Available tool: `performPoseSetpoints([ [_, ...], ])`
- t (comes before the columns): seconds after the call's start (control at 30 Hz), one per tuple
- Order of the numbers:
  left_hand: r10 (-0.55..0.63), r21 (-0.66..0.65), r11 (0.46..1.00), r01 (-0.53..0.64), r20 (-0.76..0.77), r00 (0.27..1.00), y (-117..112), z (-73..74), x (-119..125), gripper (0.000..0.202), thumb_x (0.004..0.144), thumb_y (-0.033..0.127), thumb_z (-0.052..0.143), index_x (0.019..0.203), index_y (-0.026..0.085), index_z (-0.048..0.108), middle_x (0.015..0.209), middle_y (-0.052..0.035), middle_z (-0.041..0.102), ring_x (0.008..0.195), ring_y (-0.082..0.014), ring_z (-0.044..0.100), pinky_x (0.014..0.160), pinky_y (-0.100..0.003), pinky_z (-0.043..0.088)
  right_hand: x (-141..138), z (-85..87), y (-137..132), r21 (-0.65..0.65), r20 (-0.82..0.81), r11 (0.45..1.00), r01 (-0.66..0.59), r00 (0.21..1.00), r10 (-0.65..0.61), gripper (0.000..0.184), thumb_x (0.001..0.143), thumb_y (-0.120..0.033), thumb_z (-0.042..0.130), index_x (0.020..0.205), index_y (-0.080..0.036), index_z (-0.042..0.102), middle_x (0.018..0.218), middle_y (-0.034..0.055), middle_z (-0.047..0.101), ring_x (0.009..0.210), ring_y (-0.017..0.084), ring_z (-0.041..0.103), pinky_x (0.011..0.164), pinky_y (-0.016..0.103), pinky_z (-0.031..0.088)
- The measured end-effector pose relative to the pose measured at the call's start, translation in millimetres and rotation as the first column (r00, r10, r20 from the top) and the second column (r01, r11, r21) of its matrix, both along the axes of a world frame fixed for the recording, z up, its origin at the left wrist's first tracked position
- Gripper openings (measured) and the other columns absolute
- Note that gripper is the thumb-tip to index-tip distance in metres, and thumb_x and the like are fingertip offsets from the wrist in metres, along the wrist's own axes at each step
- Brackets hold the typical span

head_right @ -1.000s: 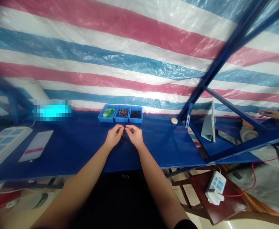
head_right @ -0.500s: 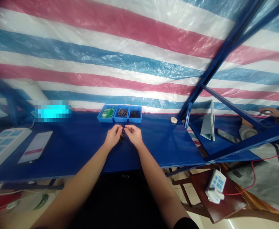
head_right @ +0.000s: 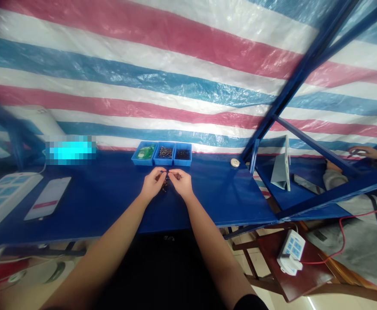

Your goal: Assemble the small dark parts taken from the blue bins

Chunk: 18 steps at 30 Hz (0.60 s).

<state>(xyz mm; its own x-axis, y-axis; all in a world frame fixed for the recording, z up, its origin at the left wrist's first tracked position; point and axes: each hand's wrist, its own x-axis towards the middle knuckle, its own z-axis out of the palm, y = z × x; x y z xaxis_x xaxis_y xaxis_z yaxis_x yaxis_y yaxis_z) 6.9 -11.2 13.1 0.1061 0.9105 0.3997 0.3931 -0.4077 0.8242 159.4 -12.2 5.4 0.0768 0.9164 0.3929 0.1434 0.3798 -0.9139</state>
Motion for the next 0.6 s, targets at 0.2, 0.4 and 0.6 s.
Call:
performPoseSetpoints([
  [0.2,-0.003,-0.014,1.000,0.003,-0.027,1.000,0.5,-0.3,-0.8,0.024,0.091,0.041,0.048,0.092,0.021,0.060,0.067,0.0023,0.063,0.061,-0.0123,0.060,0.061,-0.023,0.045,-0.5,0.5,-0.4,0.001,-0.011,1.000,-0.001,1.000,0.001,0.026,0.080,-0.039,0.065,0.094,-0.019,0.072,0.086,0.0056,0.073,0.071,0.018,0.065,0.068,0.030,0.054],
  [0.4,-0.001,-0.013,1.000,0.001,0.005,1.000,-0.6,0.7,-0.9,0.027,0.090,0.043,0.048,0.101,0.021,0.060,0.069,0.0022,0.063,0.061,-0.0126,0.060,0.061,-0.023,0.046,-0.3,0.2,-0.4,-0.005,0.000,1.000,0.010,1.000,-0.010,0.026,0.080,-0.040,0.065,0.093,-0.019,0.072,0.086,0.0058,0.073,0.075,0.019,0.067,0.073,0.031,0.055],
  [0.6,0.004,-0.004,1.000,-0.004,-0.016,1.000,1.1,-1.3,-0.9,0.024,0.090,0.042,0.048,0.093,0.021,0.059,0.068,0.0023,0.062,0.060,-0.0119,0.058,0.060,-0.023,0.045,-0.2,2.7,-1.4,-0.010,0.006,1.000,0.013,1.000,-0.013,0.026,0.080,-0.040,0.065,0.093,-0.019,0.072,0.087,0.0058,0.073,0.073,0.018,0.066,0.070,0.031,0.055],
])
